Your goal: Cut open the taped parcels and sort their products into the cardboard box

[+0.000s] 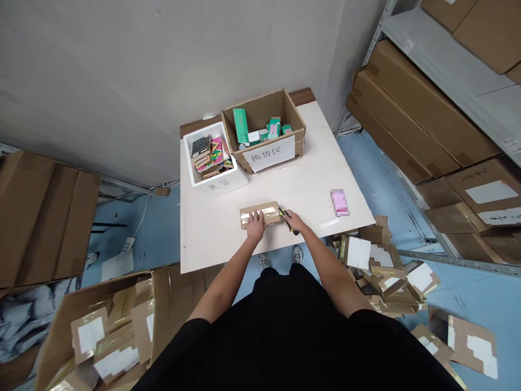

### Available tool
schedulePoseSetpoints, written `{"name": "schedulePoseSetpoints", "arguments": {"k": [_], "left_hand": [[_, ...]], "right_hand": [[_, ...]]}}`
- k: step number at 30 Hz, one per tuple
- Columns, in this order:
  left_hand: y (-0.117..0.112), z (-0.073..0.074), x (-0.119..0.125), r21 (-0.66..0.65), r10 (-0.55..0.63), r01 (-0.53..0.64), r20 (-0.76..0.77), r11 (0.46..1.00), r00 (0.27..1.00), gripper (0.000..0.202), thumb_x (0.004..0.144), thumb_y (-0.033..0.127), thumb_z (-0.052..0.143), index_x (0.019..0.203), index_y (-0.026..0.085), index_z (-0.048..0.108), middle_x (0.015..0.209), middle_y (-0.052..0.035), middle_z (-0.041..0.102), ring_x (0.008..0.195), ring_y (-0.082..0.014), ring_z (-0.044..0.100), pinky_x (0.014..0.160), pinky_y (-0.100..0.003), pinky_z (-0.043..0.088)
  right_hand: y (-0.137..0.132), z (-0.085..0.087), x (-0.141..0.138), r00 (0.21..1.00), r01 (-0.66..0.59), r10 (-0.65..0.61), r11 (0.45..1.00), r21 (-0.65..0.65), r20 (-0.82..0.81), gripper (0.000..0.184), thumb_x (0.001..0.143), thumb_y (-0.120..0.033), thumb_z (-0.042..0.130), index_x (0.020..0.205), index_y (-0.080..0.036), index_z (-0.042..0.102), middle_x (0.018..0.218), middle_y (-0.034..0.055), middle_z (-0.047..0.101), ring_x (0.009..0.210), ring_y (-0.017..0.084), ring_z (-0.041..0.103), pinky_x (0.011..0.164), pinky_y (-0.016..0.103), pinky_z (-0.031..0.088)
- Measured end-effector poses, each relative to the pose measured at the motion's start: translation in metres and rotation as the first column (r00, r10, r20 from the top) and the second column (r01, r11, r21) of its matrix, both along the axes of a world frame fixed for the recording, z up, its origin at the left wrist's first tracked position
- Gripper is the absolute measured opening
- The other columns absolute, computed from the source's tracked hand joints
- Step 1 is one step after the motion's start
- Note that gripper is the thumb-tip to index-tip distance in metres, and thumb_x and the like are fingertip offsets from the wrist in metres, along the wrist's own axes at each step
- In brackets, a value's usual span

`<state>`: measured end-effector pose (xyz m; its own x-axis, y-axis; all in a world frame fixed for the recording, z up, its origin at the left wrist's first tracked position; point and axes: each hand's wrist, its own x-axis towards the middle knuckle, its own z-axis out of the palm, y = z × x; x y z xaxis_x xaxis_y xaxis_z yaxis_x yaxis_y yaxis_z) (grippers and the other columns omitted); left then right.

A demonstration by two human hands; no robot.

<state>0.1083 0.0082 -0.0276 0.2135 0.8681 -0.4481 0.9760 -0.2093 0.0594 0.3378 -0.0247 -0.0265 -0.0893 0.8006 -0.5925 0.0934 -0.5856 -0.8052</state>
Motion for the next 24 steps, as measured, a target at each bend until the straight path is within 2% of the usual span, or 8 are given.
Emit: {"name": "schedulePoseSetpoints", "arguments": {"k": [5, 8, 11, 14, 15, 17, 21, 24], "left_hand": [[0.003, 0.007, 0.002, 0.009, -0.012, 0.012, -0.012, 1.0, 1.0, 0.086, 0.103, 0.064, 0.052, 0.173, 0.021, 0.027, 0.176, -0.0234, 0.028, 0.162, -0.0465, 0.023, 0.125, -0.062, 0.035], [0.016, 0.015, -0.006, 0.013, -0.031, 0.03, 0.023, 0.999, 0.999, 0.071, 0.107, 0.059, 0.047, 0.168, 0.024, 0.039, 0.168, -0.0214, 0.042, 0.154, -0.0421, 0.037, 0.12, -0.059, 0.041], [0.032, 0.022, -0.021, 0.009, -0.049, 0.048, 0.077, 0.999, 0.996, 0.065, 0.108, 0.054, 0.044, 0.168, 0.03, 0.038, 0.166, -0.0155, 0.047, 0.154, -0.0367, 0.038, 0.121, -0.054, 0.039], [0.039, 0.025, -0.035, -0.003, -0.036, 0.036, 0.052, 0.999, 0.998, 0.075, 0.106, 0.058, 0.044, 0.173, 0.028, 0.027, 0.177, -0.0142, 0.031, 0.163, -0.039, 0.02, 0.127, -0.054, 0.029], [0.036, 0.025, -0.038, -0.013, -0.013, 0.013, 0.024, 1.0, 1.0, 0.077, 0.106, 0.06, 0.042, 0.173, 0.025, 0.026, 0.177, -0.0161, 0.029, 0.163, -0.041, 0.02, 0.126, -0.055, 0.029], [0.026, 0.024, -0.041, -0.023, 0.045, -0.046, -0.029, 0.999, 0.999, 0.077, 0.108, 0.06, 0.036, 0.173, 0.02, 0.028, 0.171, -0.0228, 0.037, 0.156, -0.0435, 0.033, 0.122, -0.057, 0.034], [-0.005, 0.017, -0.039, -0.052, 0.049, -0.051, -0.021, 0.997, 0.999, 0.068, 0.111, 0.048, 0.032, 0.172, 0.02, 0.027, 0.151, -0.0247, 0.056, 0.135, -0.0383, 0.055, 0.109, -0.054, 0.047], [-0.018, 0.01, -0.038, -0.051, 0.019, -0.016, 0.052, 0.999, 0.998, 0.068, 0.11, 0.043, 0.034, 0.174, 0.027, 0.021, 0.169, -0.0202, 0.042, 0.148, -0.0402, 0.045, 0.11, -0.055, 0.05]], "right_hand": [[-0.016, -0.006, 0.025, 0.99, -0.138, 0.138, 0.99, 0.03, -0.015, 0.024, 0.096, -0.045, 0.071, 0.102, -0.024, 0.061, 0.055, -0.0087, 0.056, 0.041, 0.013, 0.05, 0.043, 0.021, 0.044], [-0.02, -0.014, 0.015, 0.997, 0.033, -0.037, 0.998, 0.056, 0.066, 0.028, 0.099, -0.052, 0.063, 0.101, -0.025, 0.056, 0.058, -0.0093, 0.055, 0.042, 0.013, 0.05, 0.046, 0.022, 0.046], [-0.016, -0.022, -0.023, 0.956, 0.185, -0.193, 0.981, 0.059, 0.22, 0.038, 0.095, -0.06, 0.066, 0.109, -0.027, 0.052, 0.069, -0.0076, 0.062, 0.052, 0.015, 0.061, 0.054, 0.024, 0.052], [0.001, -0.026, -0.065, 0.887, 0.228, -0.214, 0.974, 0.015, 0.409, 0.052, 0.084, -0.059, 0.078, 0.116, -0.027, 0.051, 0.091, 0.0011, 0.073, 0.082, 0.024, 0.075, 0.071, 0.03, 0.058], [0.01, -0.026, -0.074, 0.859, 0.25, -0.222, 0.968, 0.0, 0.461, 0.056, 0.083, -0.059, 0.08, 0.118, -0.027, 0.051, 0.098, 0.004, 0.074, 0.092, 0.027, 0.076, 0.077, 0.032, 0.059], [0.033, -0.024, -0.086, 0.812, 0.279, -0.227, 0.96, -0.017, 0.538, 0.06, 0.085, -0.06, 0.078, 0.125, -0.027, 0.049, 0.108, 0.0083, 0.076, 0.105, 0.03, 0.075, 0.084, 0.036, 0.059], [0.083, -0.017, -0.084, 0.764, 0.251, -0.203, 0.968, 0.008, 0.612, 0.064, 0.088, -0.061, 0.076, 0.132, -0.023, 0.049, 0.116, 0.0133, 0.076, 0.108, 0.031, 0.074, 0.083, 0.037, 0.06], [0.098, -0.015, -0.075, 0.796, 0.233, -0.207, 0.972, 0.028, 0.568, 0.053, 0.09, -0.057, 0.075, 0.124, -0.022, 0.056, 0.112, 0.0125, 0.077, 0.101, 0.029, 0.075, 0.078, 0.034, 0.061]]}}
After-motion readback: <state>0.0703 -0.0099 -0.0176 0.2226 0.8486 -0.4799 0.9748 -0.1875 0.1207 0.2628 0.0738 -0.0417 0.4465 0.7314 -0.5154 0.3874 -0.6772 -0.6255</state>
